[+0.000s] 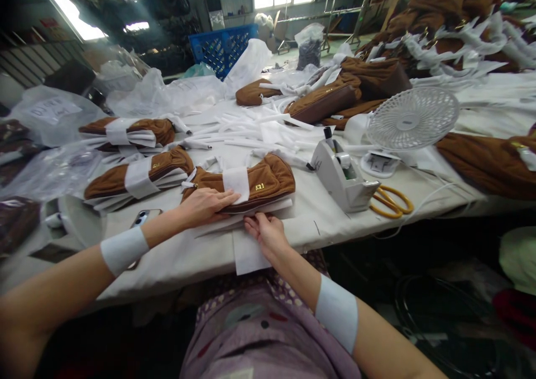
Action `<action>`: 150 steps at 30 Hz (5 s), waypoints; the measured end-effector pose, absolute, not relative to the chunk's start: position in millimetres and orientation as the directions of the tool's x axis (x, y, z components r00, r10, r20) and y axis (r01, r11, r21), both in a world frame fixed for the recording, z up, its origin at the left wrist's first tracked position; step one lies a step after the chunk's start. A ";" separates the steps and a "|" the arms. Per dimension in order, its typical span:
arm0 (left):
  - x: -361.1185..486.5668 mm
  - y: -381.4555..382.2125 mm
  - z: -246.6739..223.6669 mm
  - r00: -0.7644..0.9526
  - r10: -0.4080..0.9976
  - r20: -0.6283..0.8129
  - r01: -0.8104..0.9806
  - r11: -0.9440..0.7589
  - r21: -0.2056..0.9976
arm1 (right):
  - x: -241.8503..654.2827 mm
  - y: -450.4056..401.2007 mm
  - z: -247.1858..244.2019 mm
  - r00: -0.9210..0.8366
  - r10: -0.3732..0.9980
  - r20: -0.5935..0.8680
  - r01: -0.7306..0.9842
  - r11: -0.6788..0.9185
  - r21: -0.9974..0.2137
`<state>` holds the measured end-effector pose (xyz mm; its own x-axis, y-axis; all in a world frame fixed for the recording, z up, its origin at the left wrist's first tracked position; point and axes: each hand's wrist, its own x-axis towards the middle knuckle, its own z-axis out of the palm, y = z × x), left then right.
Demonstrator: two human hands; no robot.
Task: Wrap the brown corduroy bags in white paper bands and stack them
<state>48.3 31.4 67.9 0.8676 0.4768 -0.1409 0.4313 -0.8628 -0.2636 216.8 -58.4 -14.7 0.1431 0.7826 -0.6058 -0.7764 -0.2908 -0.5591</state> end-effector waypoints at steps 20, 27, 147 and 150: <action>63.6 0.8 29.2 0.848 0.520 0.103 0.520 -0.776 -0.356 | 211.0 -50.8 -26.2 0.114 0.874 -0.473 -0.756 -0.232 -0.611; 50.3 -3.9 4.9 0.840 0.497 0.217 0.543 -0.770 -0.335 | 277.5 -68.3 -30.9 0.198 0.980 0.013 0.452 -0.080 -0.889; 89.9 -22.1 -4.8 0.209 0.787 0.581 0.785 -0.489 0.380 | 272.3 5.6 27.6 -0.099 0.994 0.039 0.592 0.090 -0.801; 90.3 -19.6 -1.4 0.224 0.784 0.579 0.771 -0.506 0.386 | 269.9 4.4 23.9 -0.063 0.996 0.057 0.600 0.083 -0.795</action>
